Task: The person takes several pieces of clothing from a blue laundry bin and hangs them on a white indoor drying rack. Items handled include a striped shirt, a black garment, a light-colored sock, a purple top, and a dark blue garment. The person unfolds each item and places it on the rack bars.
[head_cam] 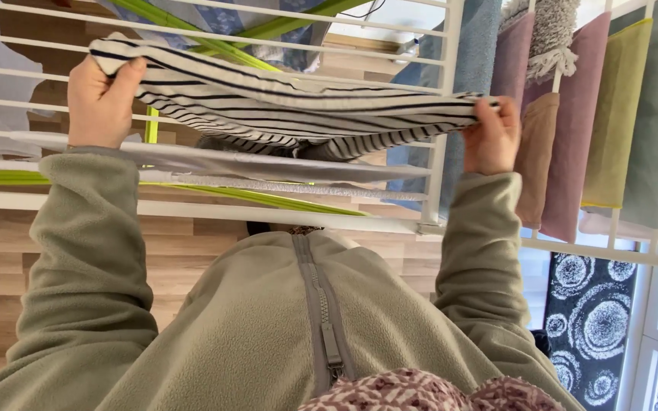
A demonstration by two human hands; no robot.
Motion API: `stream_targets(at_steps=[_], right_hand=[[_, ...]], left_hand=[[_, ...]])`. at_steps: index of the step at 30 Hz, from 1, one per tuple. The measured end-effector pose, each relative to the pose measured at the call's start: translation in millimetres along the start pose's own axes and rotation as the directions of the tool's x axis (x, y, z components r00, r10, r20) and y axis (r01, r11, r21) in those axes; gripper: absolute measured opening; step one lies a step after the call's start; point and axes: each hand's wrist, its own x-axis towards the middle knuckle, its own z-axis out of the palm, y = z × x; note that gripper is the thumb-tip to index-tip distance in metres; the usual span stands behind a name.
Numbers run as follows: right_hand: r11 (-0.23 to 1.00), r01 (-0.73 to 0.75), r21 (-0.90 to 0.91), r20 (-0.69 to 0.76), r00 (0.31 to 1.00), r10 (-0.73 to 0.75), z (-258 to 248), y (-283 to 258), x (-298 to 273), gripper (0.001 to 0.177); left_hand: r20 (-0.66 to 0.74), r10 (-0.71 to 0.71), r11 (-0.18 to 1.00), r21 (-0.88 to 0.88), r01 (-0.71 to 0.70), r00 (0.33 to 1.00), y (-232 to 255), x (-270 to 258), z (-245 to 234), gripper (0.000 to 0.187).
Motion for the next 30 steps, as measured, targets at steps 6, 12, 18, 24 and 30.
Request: stream_targets(at_steps=[6,12,18,24,30], right_hand=[[0.974,0.226,0.015,-0.112,0.968,-0.223,-12,-36,-1,0.017],[0.962,0.020,-0.272,-0.085,0.995,-0.045,-26,0,0,0.020],[0.484,0.182,-0.856,0.043,0.958,-0.284,-22,1,3,0.021],[0.995,-0.072,-0.075,-0.347,0.937,0.041,20,33,24,0.017],[0.819,0.054,-0.571,-0.068,0.991,-0.113,-45,146,34,0.008]], left_hand=[[0.245,0.127,0.992,-0.032,-0.123,0.961,40,5,11,0.034],[0.212,-0.154,0.903,0.427,0.051,0.965,-44,7,7,0.058],[0.242,-0.098,0.893,0.450,-0.022,0.965,-11,30,16,0.020],[0.214,-0.526,0.597,-0.597,0.537,0.823,-26,55,62,0.047],[0.114,-0.504,0.626,-0.635,0.453,0.856,-208,46,122,0.029]])
